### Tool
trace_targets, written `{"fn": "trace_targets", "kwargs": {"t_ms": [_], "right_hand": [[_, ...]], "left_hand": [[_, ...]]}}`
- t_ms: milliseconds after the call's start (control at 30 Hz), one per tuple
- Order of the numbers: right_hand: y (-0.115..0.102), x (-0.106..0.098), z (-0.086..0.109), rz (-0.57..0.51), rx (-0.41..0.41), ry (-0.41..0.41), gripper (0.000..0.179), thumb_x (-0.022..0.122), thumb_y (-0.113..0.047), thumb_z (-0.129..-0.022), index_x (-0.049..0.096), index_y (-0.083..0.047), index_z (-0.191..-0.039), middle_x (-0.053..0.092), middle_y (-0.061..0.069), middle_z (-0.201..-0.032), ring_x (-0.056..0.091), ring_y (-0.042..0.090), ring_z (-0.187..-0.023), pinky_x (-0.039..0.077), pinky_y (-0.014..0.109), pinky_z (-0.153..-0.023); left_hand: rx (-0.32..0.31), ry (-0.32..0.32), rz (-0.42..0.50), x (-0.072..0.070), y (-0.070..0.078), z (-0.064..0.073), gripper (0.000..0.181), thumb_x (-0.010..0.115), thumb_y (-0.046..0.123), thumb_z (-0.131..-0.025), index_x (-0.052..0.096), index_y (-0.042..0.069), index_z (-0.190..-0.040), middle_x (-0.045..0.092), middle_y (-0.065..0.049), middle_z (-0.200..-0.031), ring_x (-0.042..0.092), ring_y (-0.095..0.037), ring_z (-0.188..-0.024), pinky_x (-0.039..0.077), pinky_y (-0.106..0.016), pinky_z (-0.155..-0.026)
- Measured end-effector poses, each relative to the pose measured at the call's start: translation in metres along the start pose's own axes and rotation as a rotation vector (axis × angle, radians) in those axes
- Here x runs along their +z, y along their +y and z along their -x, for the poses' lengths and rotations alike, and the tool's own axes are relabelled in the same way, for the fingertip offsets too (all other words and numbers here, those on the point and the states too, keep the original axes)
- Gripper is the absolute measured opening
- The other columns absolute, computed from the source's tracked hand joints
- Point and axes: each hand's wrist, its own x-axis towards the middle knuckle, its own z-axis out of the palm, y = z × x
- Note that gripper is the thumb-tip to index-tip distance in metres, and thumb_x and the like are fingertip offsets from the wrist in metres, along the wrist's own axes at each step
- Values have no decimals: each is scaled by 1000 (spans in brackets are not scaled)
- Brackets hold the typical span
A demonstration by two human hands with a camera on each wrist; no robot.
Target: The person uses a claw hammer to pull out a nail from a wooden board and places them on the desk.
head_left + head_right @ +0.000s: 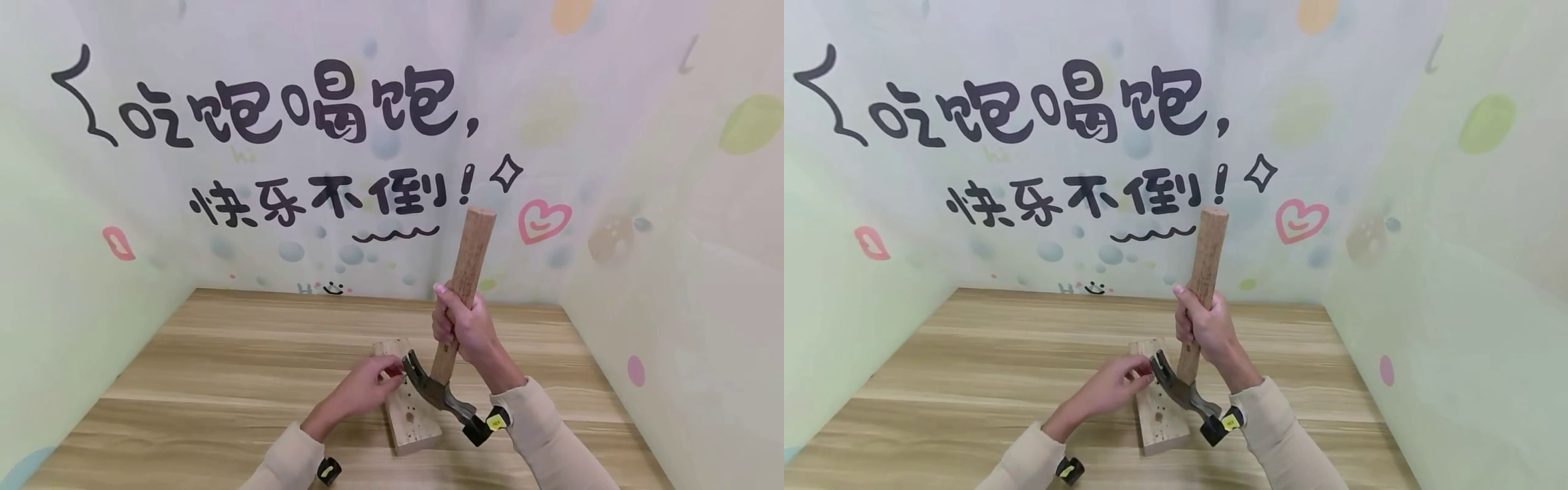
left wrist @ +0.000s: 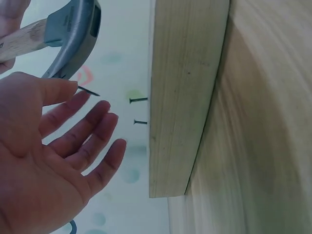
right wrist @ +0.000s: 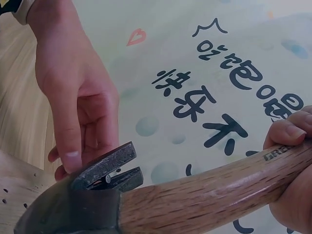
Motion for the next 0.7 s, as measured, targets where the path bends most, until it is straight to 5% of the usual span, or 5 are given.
{"fn": "trace_targets", "kwargs": {"t_ms": [700], "right_hand": [[7, 4, 4, -12, 68, -1, 41, 48, -23, -105, 34, -5, -71, 33, 0, -49, 33, 12, -38, 28, 27, -37]], "left_hand": [[23, 14, 8, 8, -7, 5, 9, 64, 10, -95, 72, 13, -94, 73, -3, -92, 63, -5, -82, 52, -24, -74]]}}
